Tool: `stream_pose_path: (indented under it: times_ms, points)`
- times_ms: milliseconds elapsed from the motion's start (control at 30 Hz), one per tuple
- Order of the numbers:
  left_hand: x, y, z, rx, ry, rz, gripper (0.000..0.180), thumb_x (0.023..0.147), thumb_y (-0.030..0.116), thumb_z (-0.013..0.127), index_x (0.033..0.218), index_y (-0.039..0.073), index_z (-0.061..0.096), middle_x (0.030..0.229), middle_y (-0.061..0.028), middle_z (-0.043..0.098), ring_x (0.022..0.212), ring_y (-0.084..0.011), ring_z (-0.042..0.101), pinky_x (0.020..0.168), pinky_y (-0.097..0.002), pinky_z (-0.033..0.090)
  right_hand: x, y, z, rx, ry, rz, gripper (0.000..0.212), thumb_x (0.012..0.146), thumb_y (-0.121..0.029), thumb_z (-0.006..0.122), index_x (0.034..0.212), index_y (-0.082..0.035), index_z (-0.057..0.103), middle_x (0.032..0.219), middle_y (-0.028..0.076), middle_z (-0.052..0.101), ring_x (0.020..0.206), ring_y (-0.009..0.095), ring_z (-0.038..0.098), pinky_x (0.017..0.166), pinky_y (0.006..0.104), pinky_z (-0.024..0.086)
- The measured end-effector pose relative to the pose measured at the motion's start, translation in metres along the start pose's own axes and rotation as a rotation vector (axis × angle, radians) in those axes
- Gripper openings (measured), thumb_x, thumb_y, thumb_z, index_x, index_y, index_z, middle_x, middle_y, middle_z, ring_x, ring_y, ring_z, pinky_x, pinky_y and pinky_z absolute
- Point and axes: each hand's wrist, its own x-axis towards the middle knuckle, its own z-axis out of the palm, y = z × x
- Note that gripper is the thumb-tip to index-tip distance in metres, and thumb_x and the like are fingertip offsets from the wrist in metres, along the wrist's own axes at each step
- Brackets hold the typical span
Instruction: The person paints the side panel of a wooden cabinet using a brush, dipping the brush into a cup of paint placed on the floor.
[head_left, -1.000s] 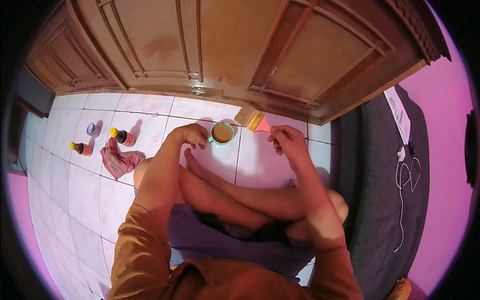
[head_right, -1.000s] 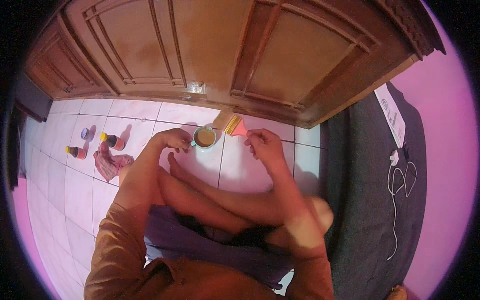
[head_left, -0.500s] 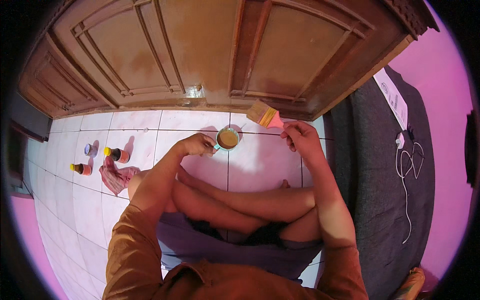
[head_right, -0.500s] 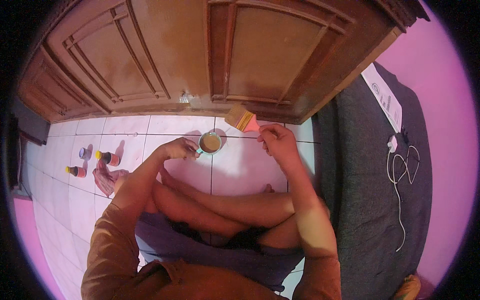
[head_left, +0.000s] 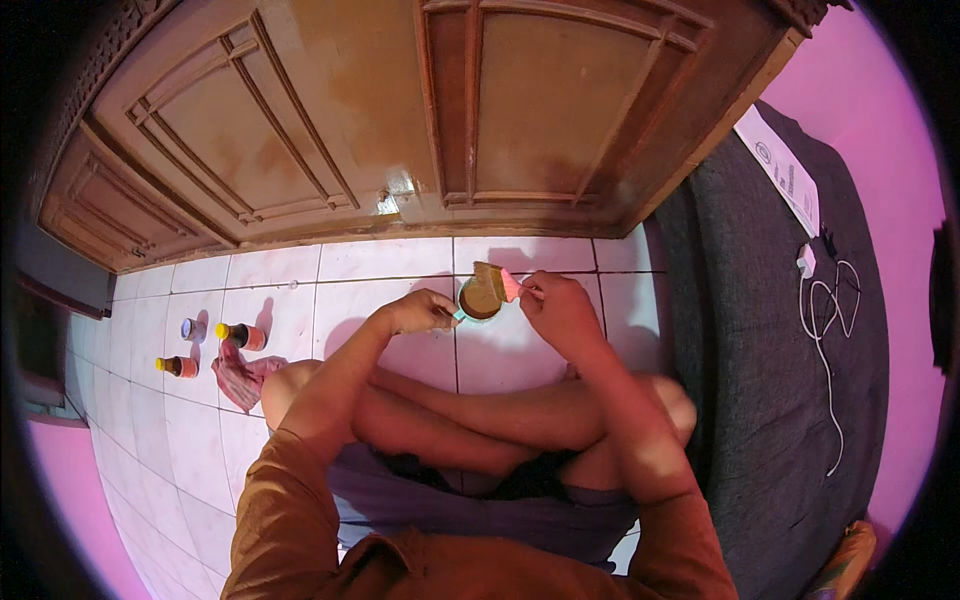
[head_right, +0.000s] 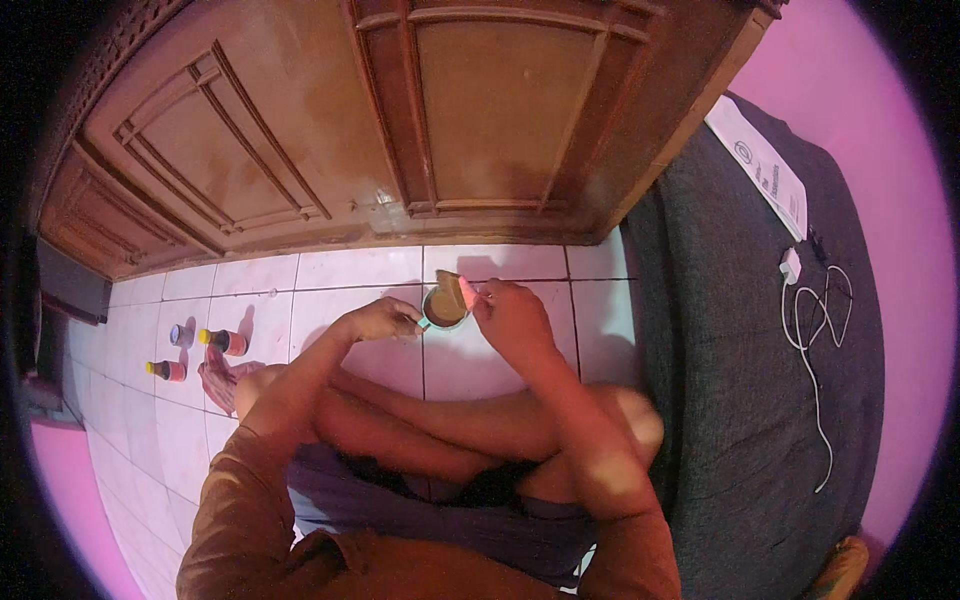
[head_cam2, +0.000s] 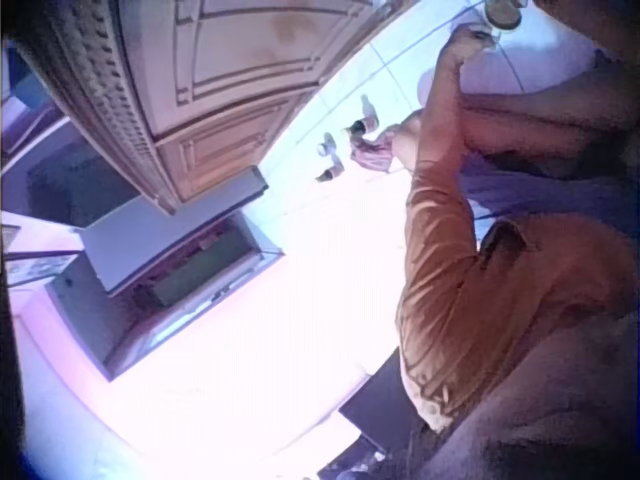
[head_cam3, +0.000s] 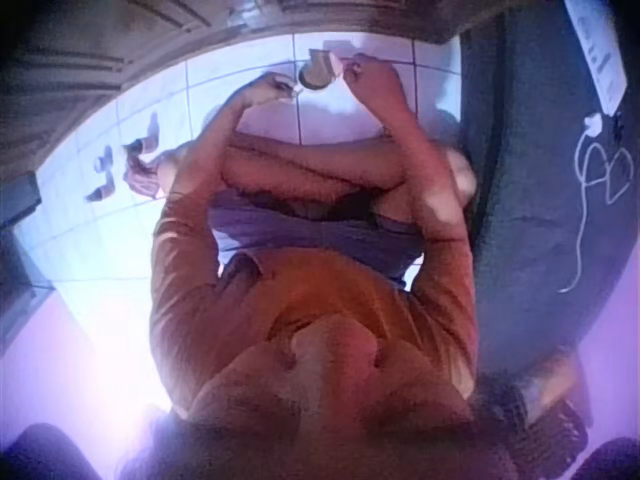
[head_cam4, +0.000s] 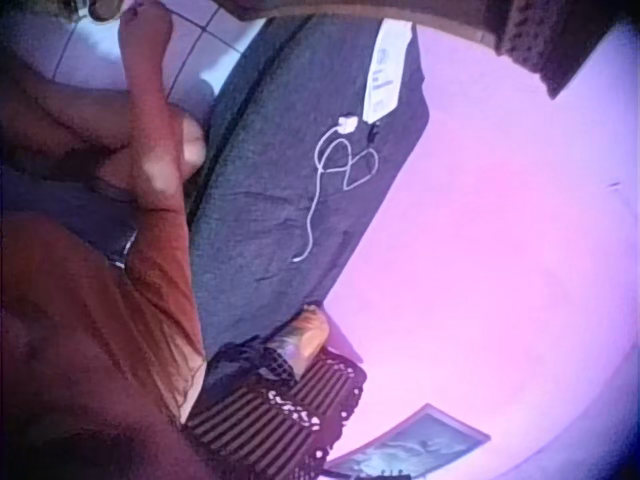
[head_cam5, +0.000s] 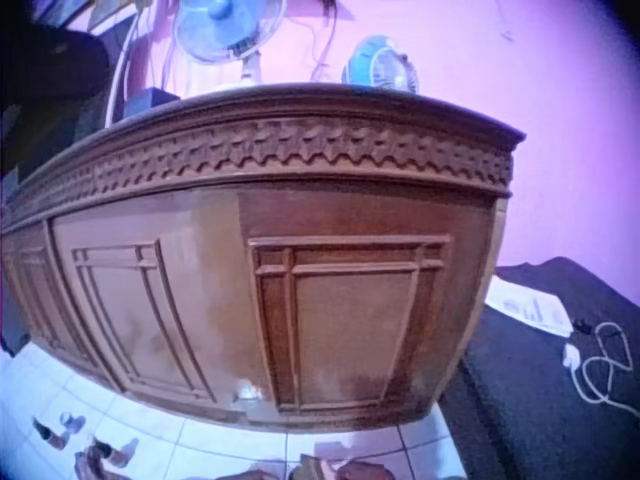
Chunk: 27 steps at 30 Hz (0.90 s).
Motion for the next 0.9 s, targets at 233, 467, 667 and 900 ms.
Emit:
stream_pose_path:
  times_ms: [233, 467, 667, 900]
  points:
    - [0.005, 0.008, 0.009, -0.034, 0.005, -0.019, 0.023, 0.088, 0.02, 0.07, 0.105, 0.005, 0.07, 0.095, -0.003, 0.069, 0.089, -0.0115, 0.061, 0.08, -0.0291, 0.05, -0.001, 0.0, 0.009, -0.162, -0.041, -0.009, 0.019, 0.084, -0.019, 0.064, 0.085, 0.0, 0.065, 0.085, 0.02, 0.068, 0.079, 0.037, 0.066, 0.071, 0.0456, 0.052]
    - [0.004, 0.014, 0.014, 0.002, 0.014, 0.008, 0.025, 0.088, 0.02, 0.07, 0.109, 0.005, 0.069, 0.1, -0.0047, 0.068, 0.096, -0.013, 0.059, 0.089, -0.0292, 0.047, 0.0, 0.006, 0.018, -0.197, -0.017, 0.0, 0.021, 0.085, -0.021, 0.065, 0.081, -0.001, 0.065, 0.075, 0.02, 0.066, 0.071, 0.038, 0.065, 0.065, 0.0463, 0.052]
    - [0.006, 0.012, 0.014, -0.024, 0.019, 0.01, 0.031, 0.089, 0.021, 0.07, 0.113, 0.003, 0.066, 0.105, -0.0056, 0.068, 0.101, -0.014, 0.06, 0.092, -0.029, 0.046, -0.002, 0.005, 0.018, -0.246, -0.037, 0.009, 0.026, 0.086, -0.026, 0.066, 0.081, -0.001, 0.065, 0.074, 0.02, 0.066, 0.069, 0.038, 0.065, 0.063, 0.046, 0.051]
    - [0.006, 0.008, 0.012, -0.024, 0.032, 0.064, 0.03, 0.089, 0.02, 0.07, 0.113, 0.003, 0.066, 0.107, -0.0068, 0.068, 0.102, -0.0149, 0.061, 0.093, -0.0292, 0.046, 0.003, 0.002, 0.019, -0.32, -0.045, 0.005, 0.037, 0.091, -0.035, 0.058, 0.08, -0.001, 0.064, 0.074, 0.02, 0.066, 0.069, 0.037, 0.065, 0.064, 0.047, 0.052]
